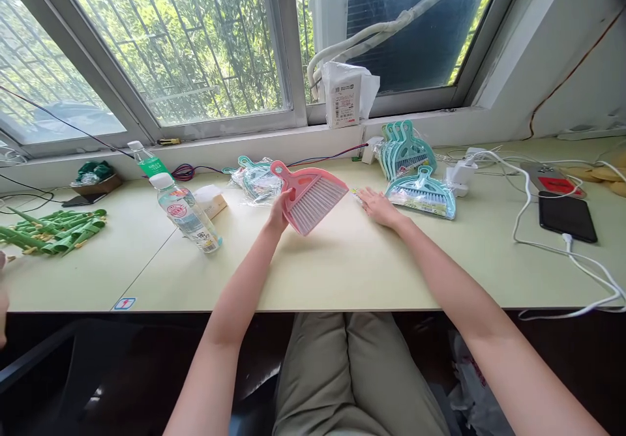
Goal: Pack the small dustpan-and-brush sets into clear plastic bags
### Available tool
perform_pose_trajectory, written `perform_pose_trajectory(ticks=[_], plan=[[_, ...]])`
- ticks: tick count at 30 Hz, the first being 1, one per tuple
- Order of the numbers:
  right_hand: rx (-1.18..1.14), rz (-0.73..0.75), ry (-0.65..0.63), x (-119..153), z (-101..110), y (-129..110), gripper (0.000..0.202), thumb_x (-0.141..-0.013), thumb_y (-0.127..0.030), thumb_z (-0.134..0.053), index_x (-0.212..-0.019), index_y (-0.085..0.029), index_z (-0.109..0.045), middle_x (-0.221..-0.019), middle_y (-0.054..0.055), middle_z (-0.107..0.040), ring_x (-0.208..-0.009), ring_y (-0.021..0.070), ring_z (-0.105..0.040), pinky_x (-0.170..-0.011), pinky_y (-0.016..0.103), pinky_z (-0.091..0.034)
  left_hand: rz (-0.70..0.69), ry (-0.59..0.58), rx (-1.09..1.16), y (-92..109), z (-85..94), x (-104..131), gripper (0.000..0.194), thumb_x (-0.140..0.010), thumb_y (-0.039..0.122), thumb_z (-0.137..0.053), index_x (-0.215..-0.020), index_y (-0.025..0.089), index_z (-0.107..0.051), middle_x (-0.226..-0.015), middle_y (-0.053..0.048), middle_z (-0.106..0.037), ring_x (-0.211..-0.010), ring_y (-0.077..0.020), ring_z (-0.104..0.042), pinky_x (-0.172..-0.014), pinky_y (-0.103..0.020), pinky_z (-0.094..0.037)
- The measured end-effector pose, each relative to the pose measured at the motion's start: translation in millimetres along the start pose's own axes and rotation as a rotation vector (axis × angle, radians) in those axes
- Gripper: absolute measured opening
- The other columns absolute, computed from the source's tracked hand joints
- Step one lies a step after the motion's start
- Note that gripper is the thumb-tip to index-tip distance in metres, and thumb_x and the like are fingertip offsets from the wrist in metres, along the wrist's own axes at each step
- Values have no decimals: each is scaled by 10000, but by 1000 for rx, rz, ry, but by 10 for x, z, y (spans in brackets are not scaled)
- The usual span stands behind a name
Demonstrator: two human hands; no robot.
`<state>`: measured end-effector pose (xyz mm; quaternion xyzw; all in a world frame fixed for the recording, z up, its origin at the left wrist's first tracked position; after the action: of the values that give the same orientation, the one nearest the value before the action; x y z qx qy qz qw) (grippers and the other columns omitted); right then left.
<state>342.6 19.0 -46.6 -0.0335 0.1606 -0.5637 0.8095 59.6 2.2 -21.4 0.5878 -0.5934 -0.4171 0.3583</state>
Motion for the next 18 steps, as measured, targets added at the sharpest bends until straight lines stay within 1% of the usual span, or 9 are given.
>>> perform_pose_trajectory(ticks=[2, 5, 7, 8, 10, 12, 15, 16, 18], plan=[[20, -29, -88, 15, -26, -33, 470, -953, -199, -370, -1391, -178, -539, -1478, 125, -504, -1362, 272, -455, -1090, 439, -368, -25, -4, -4, 24, 37, -10, 399, -771, 399, -623, -1107, 185, -624, -1060, -52, -717, -1022, -231, -659, -942, -386, -521], [-23, -45, -141, 54, 80, -143, 419, -959, -344, -434, -1325, -238, -608, -1348, 95, -624, -1241, 285, -559, -957, 385, -454, 3, 38, -51, -27, 78, -19, 412, -770, 385, -623, -1137, 198, -615, -1082, -44, -713, -1038, -225, -655, -925, -367, -525], [-89, -31, -184, 85, 140, -207, 448, -953, -473, -443, -1312, -270, -619, -1285, 74, -663, -1187, 281, -590, -909, 363, -468, 60, 76, -76, -96, 107, -26, 407, -754, 377, -632, -1115, 190, -620, -1040, -51, -718, -1010, -230, -662, -896, -358, -533], [-115, -16, -212, 99, 147, -231, 470, -950, -510, -438, -1308, -269, -622, -1264, 74, -669, -1164, 275, -601, -903, 355, -468, 84, 82, -84, -127, 114, -29, 405, -749, 379, -635, -1104, 185, -622, -1021, -54, -718, -994, -231, -666, -888, -359, -535], [-117, 10, -246, 118, 124, -248, 482, -931, -514, -480, -1301, -244, -628, -1248, 96, -658, -1147, 272, -602, -916, 353, -462, 104, 77, -97, -166, 114, -32, 409, -744, 381, -636, -1100, 181, -621, -1007, -55, -716, -973, -230, -671, -891, -365, -534], [-62, -13, -207, 116, 83, -217, 482, -884, -485, -575, -1286, -225, -635, -1299, 123, -614, -1215, 303, -549, -961, 385, -443, 104, 69, -110, -182, 104, -26, 411, -742, 375, -633, -1103, 180, -620, -1014, -56, -714, -972, -228, -672, -905, -372, -530], [-25, -110, -69, 90, 27, -139, 488, -832, -490, -646, -1231, -209, -648, -1382, 145, -555, -1317, 357, -440, -1012, 472, -407, 127, 44, -122, -196, 58, 4, 414, -746, 364, -629, -1117, 180, -627, -1019, -67, -715, -989, -240, -668, -908, -384, -527], [-45, -134, -43, 78, 4, -121, 464, -828, -488, -649, -1194, -204, -655, -1386, 145, -554, -1318, 357, -439, -1013, 485, -405, 130, 32, -126, -192, 38, 16, 423, -751, 363, -626, -1135, 185, -626, -1013, -68, -717, -993, -245, -668, -906, -389, -527], [-117, -138, -29, 46, -29, -105, 374, -810, -440, -670, -1090, -192, -670, -1344, 135, -593, -1274, 331, -493, -999, 463, -417, 101, 12, -167, -160, 1, 35, 449, -762, 366, -624, -1178, 196, -616, -981, -65, -721, -987, -253, -671, -903, -397, -525]])
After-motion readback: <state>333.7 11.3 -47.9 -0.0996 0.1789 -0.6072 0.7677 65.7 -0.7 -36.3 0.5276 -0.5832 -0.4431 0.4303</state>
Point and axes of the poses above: each hand's wrist, its own x-axis away from the middle knuckle, its own z-axis out of the back of the hand, y = z × x, the point moved 6 cm from there along -x, towards the middle knuckle
